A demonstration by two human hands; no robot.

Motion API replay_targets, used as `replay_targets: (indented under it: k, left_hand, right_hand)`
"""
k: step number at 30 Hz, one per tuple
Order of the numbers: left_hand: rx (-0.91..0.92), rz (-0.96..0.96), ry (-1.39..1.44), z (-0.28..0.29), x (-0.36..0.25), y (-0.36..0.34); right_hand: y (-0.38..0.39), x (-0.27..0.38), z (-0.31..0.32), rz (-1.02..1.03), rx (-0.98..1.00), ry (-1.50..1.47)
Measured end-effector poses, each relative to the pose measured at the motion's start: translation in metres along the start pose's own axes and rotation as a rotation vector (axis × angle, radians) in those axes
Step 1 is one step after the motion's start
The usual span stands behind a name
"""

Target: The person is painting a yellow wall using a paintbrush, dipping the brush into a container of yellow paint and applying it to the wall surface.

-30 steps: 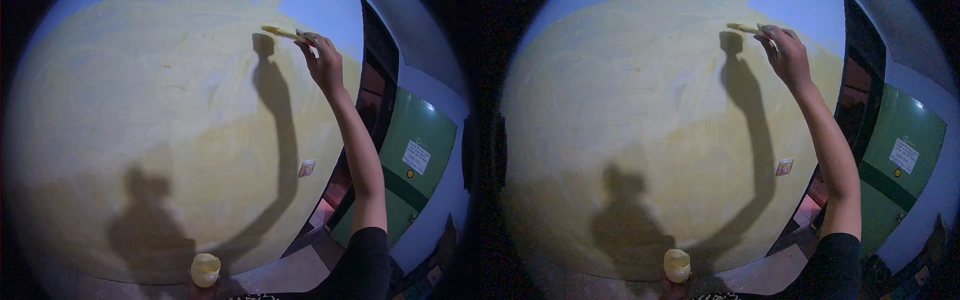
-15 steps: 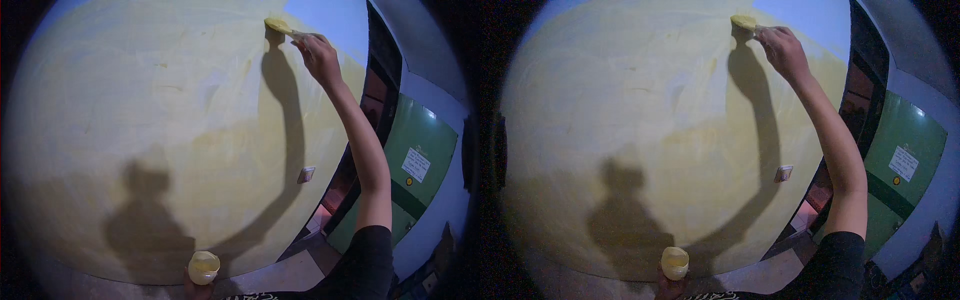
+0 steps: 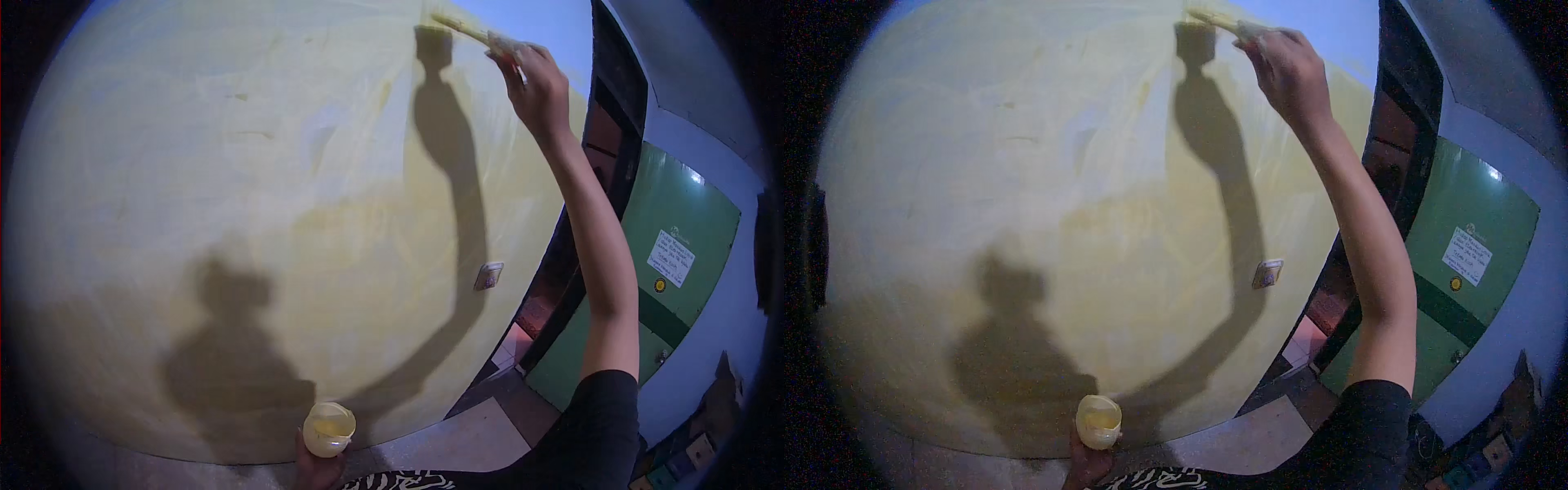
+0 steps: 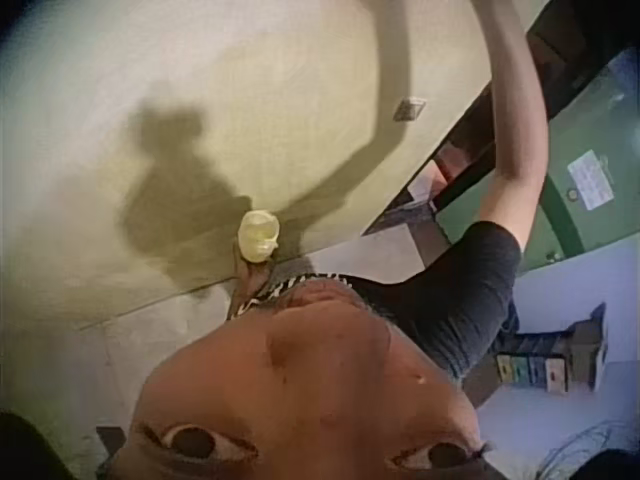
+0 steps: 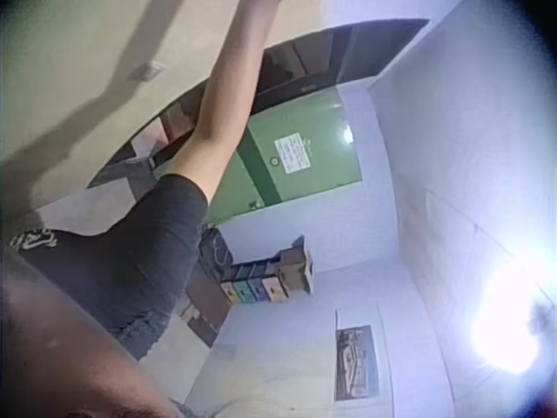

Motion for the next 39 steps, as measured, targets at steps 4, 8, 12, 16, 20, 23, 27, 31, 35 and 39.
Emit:
replay_targets:
  k: [4,8,12,16,20,23,27,31,35,39]
  left_hand:
    - [-0.156,-0.073,0.068,0.017,0.002,-0.005]
    - [-0.172,-0.017,0.084,-0.011,0.011,0.0]
    - [-0.132,0.08,0.348,0.003,0.006,0.002]
    - [-0.219,0.025,0.314,0.0,0.002,0.001]
    - [-0.116,0.123,0.347,0.001,-0.003,0.0]
    - [-0.062,0.143,0.357,-0.003,-0.002,-0.004]
    - [-0.051,0.161,0.408,-0.005,-0.005,0.003]
    - [-0.192,-0.088,-0.002,0.001,-0.004,-0.004]
    - [0.027,0.176,0.393,-0.013,-0.007,0.003]
    - [-0.125,0.104,0.365,-0.019,-0.005,0.0]
  right_hand:
    - [-0.032,-0.008,-0.027,-0.091,-0.091,-0.012]
    - [0.003,0.001,-0.036,0.02,0.059,-0.069]
    - [0.04,0.039,-0.028,0.02,0.089,-0.15]
    - [0.068,0.061,-0.011,-0.013,0.172,-0.232]
    - [0.06,0.056,0.008,0.012,0.155,-0.15]
    - [0.036,0.026,0.01,0.017,0.099,-0.031]
    - [0.002,-0.014,-0.017,-0.049,-0.074,-0.024]
    - [0.009,-0.031,-0.038,-0.063,-0.036,-0.039]
    - [0.047,0.014,-0.031,-0.042,0.083,-0.048]
    - [0.086,0.039,-0.014,-0.038,0.105,-0.14]
Point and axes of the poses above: each hand's wrist, its own y-axis away from the middle knuckle, its own z-axis out of the back of the hand, x = y × z, the point moved 2 cm from there along -y, towards the middle knuckle, and after that the axes turned 1 degree about -x, right-handed, at the moved point
